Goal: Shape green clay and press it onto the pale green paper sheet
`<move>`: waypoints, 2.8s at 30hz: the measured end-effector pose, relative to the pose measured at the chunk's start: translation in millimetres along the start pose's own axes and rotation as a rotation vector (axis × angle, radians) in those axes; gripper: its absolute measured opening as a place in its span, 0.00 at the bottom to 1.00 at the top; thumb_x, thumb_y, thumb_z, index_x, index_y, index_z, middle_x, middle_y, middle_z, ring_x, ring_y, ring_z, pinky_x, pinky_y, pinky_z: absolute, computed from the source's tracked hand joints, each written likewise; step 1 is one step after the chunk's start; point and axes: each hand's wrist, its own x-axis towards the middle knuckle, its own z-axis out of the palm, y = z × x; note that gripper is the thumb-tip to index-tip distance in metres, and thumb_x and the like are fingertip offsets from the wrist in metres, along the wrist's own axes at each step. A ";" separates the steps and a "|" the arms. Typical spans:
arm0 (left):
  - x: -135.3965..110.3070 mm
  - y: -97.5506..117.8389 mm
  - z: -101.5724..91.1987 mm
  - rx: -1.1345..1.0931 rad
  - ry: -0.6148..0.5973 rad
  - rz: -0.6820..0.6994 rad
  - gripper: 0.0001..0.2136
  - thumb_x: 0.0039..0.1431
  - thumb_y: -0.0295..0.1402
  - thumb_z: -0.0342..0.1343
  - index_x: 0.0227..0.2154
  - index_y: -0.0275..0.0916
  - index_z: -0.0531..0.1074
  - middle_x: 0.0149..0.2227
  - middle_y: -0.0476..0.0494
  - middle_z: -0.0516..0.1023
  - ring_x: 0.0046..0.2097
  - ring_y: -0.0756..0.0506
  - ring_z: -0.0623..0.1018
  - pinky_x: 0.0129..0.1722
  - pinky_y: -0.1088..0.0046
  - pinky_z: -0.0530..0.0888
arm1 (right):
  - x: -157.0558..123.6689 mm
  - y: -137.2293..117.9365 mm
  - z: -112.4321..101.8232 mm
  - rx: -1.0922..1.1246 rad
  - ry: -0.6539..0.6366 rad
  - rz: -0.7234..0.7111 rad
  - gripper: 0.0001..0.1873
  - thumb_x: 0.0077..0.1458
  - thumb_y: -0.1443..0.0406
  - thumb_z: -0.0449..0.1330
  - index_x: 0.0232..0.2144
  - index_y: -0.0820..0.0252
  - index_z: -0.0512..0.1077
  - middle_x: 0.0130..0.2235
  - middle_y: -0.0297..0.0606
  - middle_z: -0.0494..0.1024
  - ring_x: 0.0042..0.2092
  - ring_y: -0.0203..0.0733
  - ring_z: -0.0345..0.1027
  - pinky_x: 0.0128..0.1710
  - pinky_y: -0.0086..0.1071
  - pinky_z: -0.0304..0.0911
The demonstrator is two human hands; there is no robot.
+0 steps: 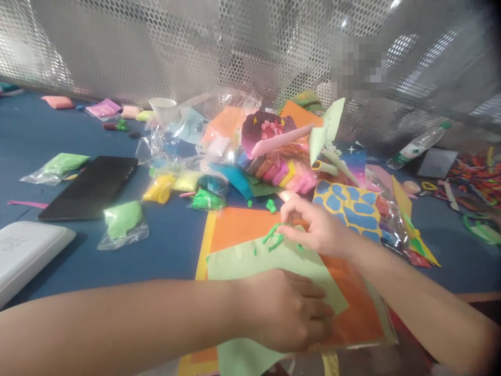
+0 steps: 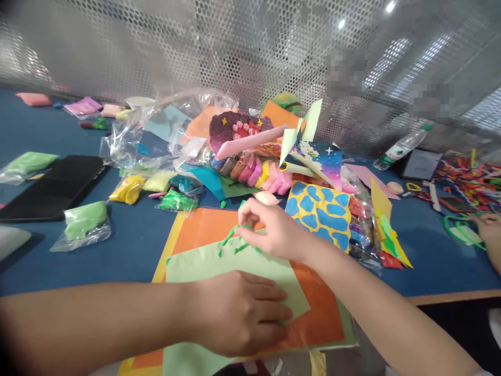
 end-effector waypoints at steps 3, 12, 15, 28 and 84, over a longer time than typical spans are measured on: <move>-1.1 0.6 2.3 -0.017 -0.011 0.055 0.11 0.63 0.28 0.48 0.39 0.37 0.77 0.47 0.45 0.79 0.49 0.46 0.76 0.50 0.73 0.72 | -18.2 2.9 4.2 -0.177 -0.193 0.030 0.07 0.58 0.67 0.55 0.39 0.55 0.71 0.33 0.33 0.79 0.34 0.38 0.73 0.34 0.30 0.67; 0.0 -0.2 5.8 -0.042 -0.060 0.070 0.12 0.60 0.28 0.49 0.40 0.35 0.77 0.46 0.48 0.79 0.48 0.46 0.76 0.49 0.72 0.73 | -29.2 -6.5 25.6 -0.445 -0.142 -0.177 0.21 0.59 0.74 0.47 0.45 0.54 0.75 0.46 0.38 0.78 0.46 0.40 0.71 0.44 0.37 0.68; -0.4 0.6 4.5 -0.054 -0.092 0.110 0.11 0.57 0.29 0.54 0.40 0.35 0.78 0.46 0.47 0.79 0.48 0.44 0.76 0.49 0.70 0.73 | -34.9 -10.5 28.4 -0.470 -0.177 -0.186 0.18 0.61 0.69 0.50 0.48 0.51 0.73 0.55 0.36 0.73 0.55 0.42 0.66 0.53 0.43 0.64; 0.6 -3.7 -0.7 -0.205 -0.163 0.156 0.11 0.56 0.26 0.52 0.41 0.32 0.75 0.49 0.45 0.77 0.51 0.46 0.74 0.49 0.73 0.72 | -27.3 15.3 32.0 0.136 0.308 0.367 0.06 0.53 0.61 0.58 0.31 0.58 0.72 0.32 0.37 0.78 0.35 0.42 0.73 0.37 0.37 0.69; -29.6 15.3 -43.4 0.091 -0.454 -0.792 0.24 0.65 0.35 0.40 0.63 0.36 0.55 0.64 0.42 0.58 0.65 0.40 0.59 0.65 0.55 0.55 | 2.1 29.1 37.8 -0.299 -0.122 -0.110 0.12 0.61 0.63 0.50 0.36 0.51 0.74 0.36 0.31 0.80 0.35 0.38 0.71 0.29 0.29 0.51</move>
